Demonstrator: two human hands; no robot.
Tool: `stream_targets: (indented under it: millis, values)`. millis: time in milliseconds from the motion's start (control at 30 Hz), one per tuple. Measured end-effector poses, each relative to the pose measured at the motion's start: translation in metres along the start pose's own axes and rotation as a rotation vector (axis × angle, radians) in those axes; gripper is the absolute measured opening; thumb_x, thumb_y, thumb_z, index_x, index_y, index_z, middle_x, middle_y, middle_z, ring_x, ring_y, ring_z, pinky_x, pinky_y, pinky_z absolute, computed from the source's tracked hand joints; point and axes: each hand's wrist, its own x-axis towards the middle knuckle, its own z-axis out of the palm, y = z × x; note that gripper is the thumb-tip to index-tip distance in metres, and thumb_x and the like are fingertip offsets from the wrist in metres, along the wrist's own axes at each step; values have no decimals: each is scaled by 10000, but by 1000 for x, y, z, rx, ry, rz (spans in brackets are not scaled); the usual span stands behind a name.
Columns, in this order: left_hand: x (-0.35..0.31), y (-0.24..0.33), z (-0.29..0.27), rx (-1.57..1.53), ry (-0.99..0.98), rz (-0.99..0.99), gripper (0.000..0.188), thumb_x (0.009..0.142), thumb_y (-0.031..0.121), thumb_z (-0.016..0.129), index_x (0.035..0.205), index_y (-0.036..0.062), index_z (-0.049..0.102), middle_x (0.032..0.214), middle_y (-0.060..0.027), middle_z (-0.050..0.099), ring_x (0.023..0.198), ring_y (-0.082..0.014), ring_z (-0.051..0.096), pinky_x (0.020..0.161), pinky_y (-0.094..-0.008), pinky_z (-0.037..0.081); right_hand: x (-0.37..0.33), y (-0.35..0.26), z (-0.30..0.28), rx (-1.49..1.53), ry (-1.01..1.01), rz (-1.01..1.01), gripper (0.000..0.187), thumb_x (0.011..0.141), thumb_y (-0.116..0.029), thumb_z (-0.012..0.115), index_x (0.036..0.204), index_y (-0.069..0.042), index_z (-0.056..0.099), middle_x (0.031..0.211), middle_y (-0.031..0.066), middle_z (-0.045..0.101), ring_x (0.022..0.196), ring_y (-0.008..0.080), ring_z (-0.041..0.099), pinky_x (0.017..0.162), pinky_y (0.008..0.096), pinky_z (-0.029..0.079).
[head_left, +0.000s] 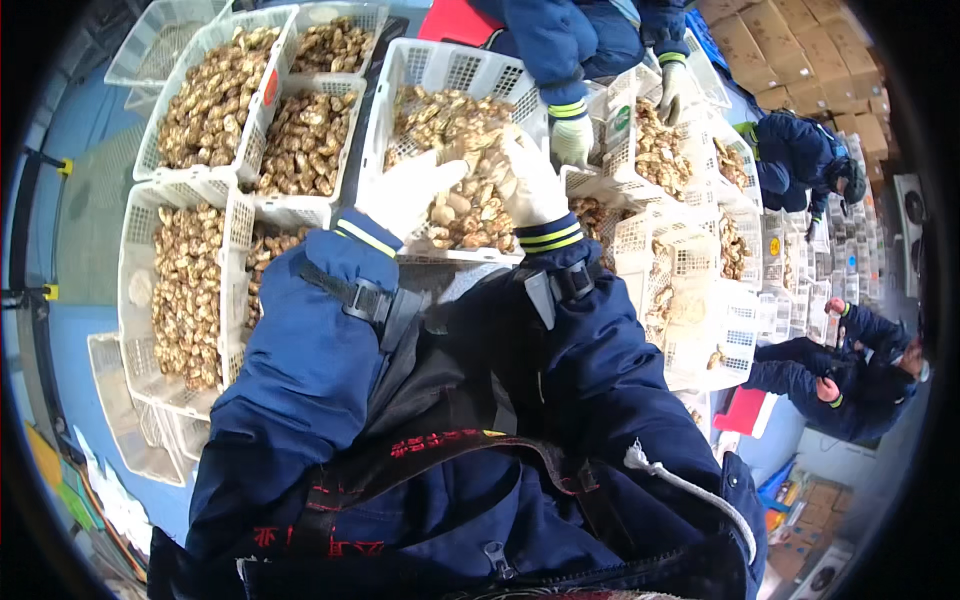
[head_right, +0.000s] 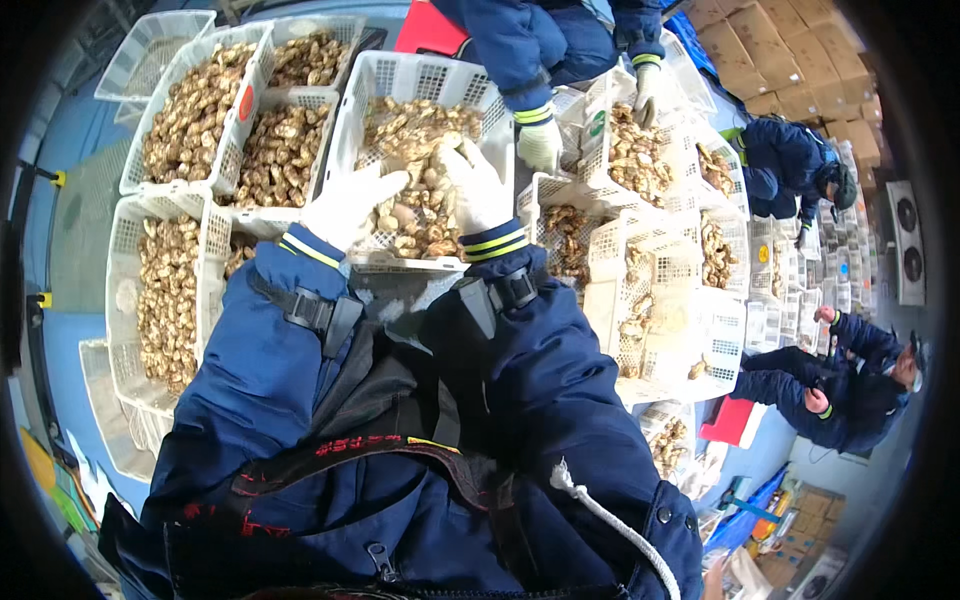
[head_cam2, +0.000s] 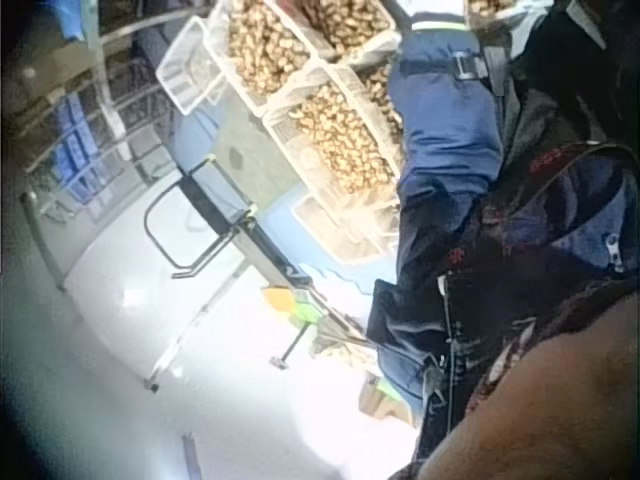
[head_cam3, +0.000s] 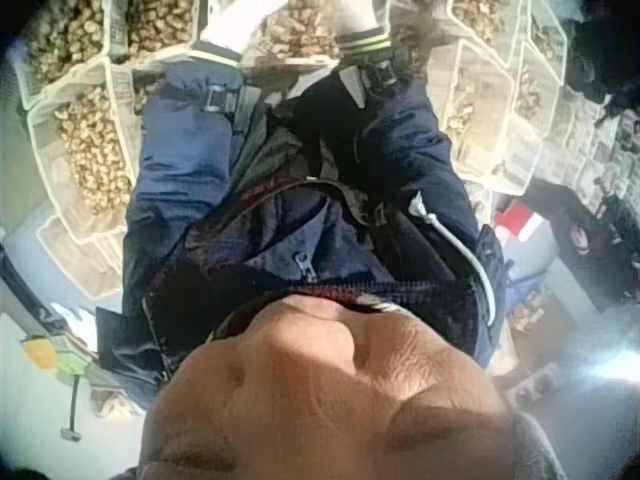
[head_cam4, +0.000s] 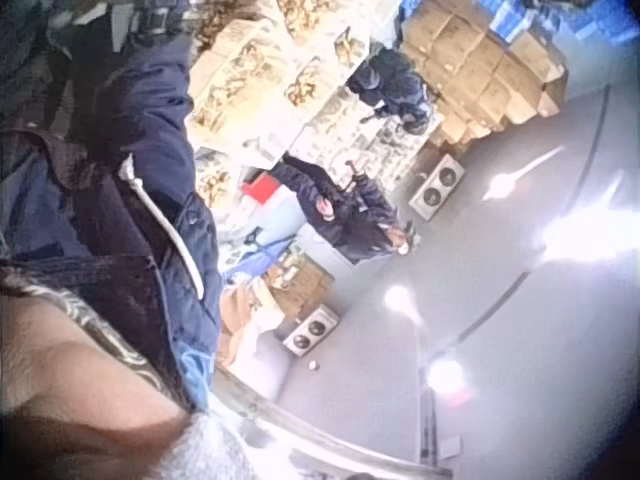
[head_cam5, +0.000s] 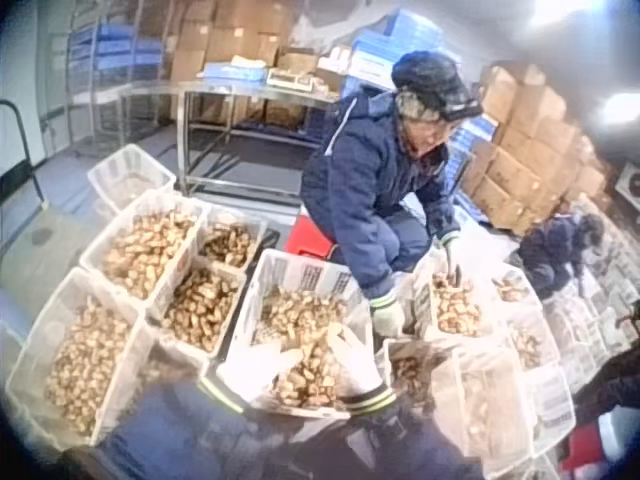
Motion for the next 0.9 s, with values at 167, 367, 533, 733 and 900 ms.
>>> stream_targets:
  millis: [167, 367, 533, 733, 900]
  values:
    - [19, -15, 1, 112, -6, 80, 365, 948, 210, 572, 1252, 13, 532, 982, -38, 640, 711, -79, 585, 560, -200, 474, -15, -8, 18, -437, -90, -100, 327, 892, -148, 597, 1171, 19, 556, 1120, 163, 604, 1045, 234, 590, 903, 324, 472]
    - [24, -15, -12, 129, 160, 72, 285, 966, 260, 540, 1107, 12, 546, 682, -9, 578, 525, -83, 507, 472, -202, 405, -22, -15, 51, -979, 45, -469, 410, 792, -216, 676, 1129, -3, 580, 1098, 195, 605, 1069, 323, 580, 929, 379, 455]
    - [36, -12, -15, 184, 148, 77, 378, 962, 333, 552, 1136, -3, 565, 713, -10, 590, 529, -75, 517, 477, -195, 404, -24, -23, 47, -1152, 81, -246, 382, 827, -329, 620, 1064, -31, 586, 1023, 193, 618, 985, 350, 610, 854, 423, 488]
    - [35, -11, -15, 219, 194, 49, 375, 958, 294, 571, 1176, -11, 556, 751, -17, 610, 547, -74, 551, 475, -188, 427, -24, -12, 43, -1307, 95, -270, 365, 872, -342, 573, 1068, -34, 580, 903, 192, 651, 838, 352, 645, 758, 428, 518]
    - [34, -12, -20, 199, 170, 62, 337, 962, 279, 570, 1150, 0, 578, 771, -16, 619, 550, -71, 557, 459, -185, 421, -23, -2, 42, -1220, 95, -416, 396, 882, -335, 572, 1133, -29, 572, 995, 200, 643, 923, 351, 632, 799, 416, 511]
